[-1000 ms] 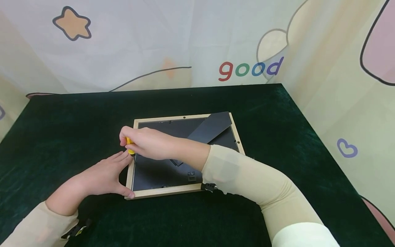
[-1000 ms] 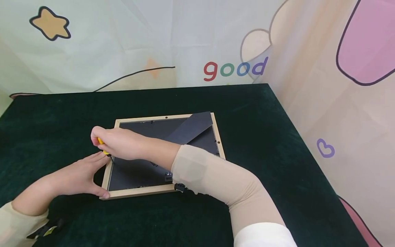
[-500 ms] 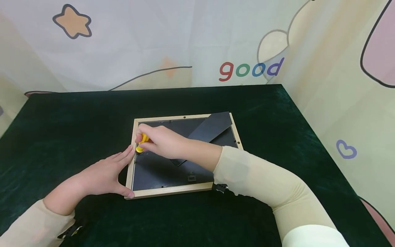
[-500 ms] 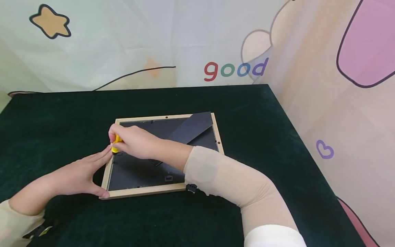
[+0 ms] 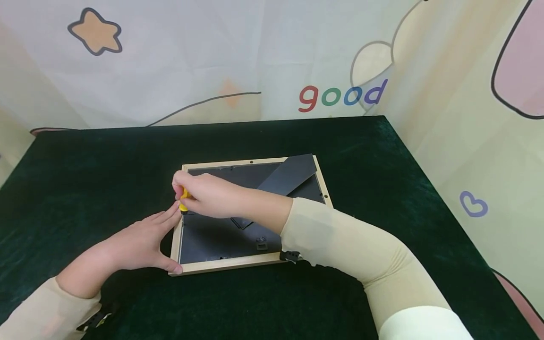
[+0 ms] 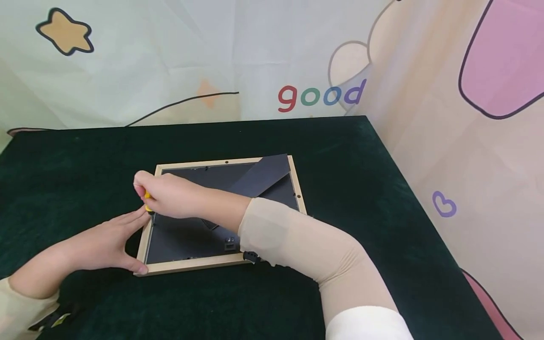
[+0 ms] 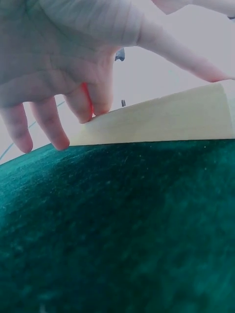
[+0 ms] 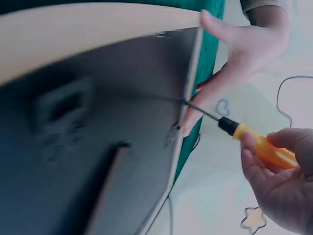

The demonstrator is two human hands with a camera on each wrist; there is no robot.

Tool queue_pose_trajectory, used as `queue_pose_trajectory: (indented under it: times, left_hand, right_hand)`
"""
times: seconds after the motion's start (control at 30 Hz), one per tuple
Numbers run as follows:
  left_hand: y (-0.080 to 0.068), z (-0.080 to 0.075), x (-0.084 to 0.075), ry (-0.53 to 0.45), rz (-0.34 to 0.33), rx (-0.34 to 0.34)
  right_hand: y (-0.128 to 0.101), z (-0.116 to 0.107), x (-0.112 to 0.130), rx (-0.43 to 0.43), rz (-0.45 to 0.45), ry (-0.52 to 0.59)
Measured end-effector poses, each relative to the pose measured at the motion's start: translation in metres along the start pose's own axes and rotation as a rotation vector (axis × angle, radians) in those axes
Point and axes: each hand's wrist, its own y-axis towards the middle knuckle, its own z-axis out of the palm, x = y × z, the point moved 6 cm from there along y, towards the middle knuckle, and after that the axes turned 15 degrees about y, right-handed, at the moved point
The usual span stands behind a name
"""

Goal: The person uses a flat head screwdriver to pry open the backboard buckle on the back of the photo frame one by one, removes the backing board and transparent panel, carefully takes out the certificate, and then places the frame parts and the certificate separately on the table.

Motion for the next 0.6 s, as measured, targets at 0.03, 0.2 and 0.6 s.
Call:
queue_pose_trajectory:
  times: [0.03,0.2,0.6]
  left_hand:
    - [0.000,0.000,0.000,0.002,0.004,-0.007]
    - [0.001,-0.001,0.001,0.012,0.006,-0.019]
    - [0.002,0.004,0.000,-0.001,-0.035,0.018]
  right_hand:
    - [0.003,0.002,0.003,0.020,0.006,-0.019]
    - [0.012,0.009,0.013,0.106,0.025,-0.106]
    - [-0.016,-0.024,-0.030,-0.142,0.057,0.063]
